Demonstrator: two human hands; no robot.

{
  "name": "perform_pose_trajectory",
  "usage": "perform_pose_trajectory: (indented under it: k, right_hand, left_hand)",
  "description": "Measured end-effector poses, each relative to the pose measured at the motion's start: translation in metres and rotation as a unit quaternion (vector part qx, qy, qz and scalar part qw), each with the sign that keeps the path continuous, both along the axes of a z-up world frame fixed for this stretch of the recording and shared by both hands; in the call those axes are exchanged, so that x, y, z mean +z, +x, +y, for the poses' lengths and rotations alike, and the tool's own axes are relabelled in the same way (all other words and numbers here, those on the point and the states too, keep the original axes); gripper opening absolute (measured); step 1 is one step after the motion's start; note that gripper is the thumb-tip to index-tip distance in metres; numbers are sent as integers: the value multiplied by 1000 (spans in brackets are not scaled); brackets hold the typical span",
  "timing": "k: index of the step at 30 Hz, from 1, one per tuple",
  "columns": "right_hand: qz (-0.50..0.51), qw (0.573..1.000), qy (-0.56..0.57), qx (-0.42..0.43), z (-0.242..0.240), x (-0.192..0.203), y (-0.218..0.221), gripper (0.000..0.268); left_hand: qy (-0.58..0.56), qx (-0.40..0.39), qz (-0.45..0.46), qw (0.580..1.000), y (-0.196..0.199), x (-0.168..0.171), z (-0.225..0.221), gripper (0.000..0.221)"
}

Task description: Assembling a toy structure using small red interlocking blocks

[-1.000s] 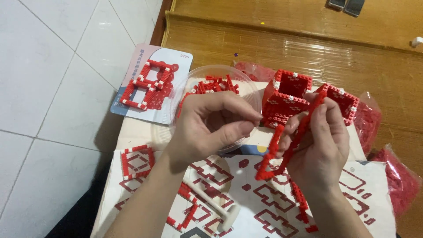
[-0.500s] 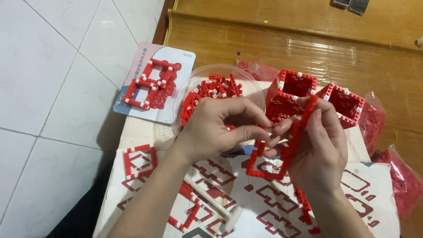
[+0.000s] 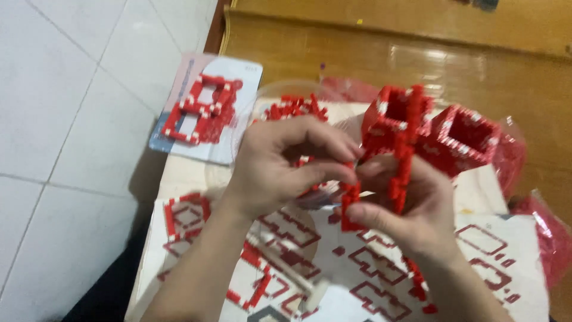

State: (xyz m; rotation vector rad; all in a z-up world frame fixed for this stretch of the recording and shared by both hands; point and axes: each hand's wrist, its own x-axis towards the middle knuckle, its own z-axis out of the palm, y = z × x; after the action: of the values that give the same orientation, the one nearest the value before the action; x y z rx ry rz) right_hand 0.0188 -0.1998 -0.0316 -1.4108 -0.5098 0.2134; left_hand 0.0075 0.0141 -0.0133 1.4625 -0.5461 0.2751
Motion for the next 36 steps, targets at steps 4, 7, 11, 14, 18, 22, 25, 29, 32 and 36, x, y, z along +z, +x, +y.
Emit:
perform_pose_trajectory:
  k: [4,7,11,14,18,22,25,29,32,36]
  right_hand:
    - [-29,999,-31,8,-1,4,2,27]
    - [-31,991,-114,-56,-2,9,0,31]
    - [23,983,-158,-92,9,33,0,78]
    - [15,976,-211,49,-18,23,21,98]
    - [-16,937,-296,184,-48,9,36,99]
    - [92,888,-437,112,-67,-7,39,109]
    - [43,896,-413,158,-75,-15,39,88]
    - [86,892,-413,162,-73,-17,35,39]
    - [222,869,-433,86,-55,-9,33,31]
    - [255,831,-491,63,-68,-21,37,25]
  left_hand:
    - [15,-53,22,998,1,4,7,16]
    - [-26,9,25,999,4,5,17,9]
    - [-13,146,4,989,14,-3,34,10]
    - [-31,185,32,982,18,-9,39,14]
    - [-92,154,91,980,20,-8,40,19]
    - [-53,106,35,992,16,-20,45,18]
    - [-72,55,71,993,10,-17,38,18]
    - [-54,68,72,994,9,-9,30,18]
    - [-45,71,80,993,5,-4,25,15]
    - [-55,58,100,992,-2,-1,23,16]
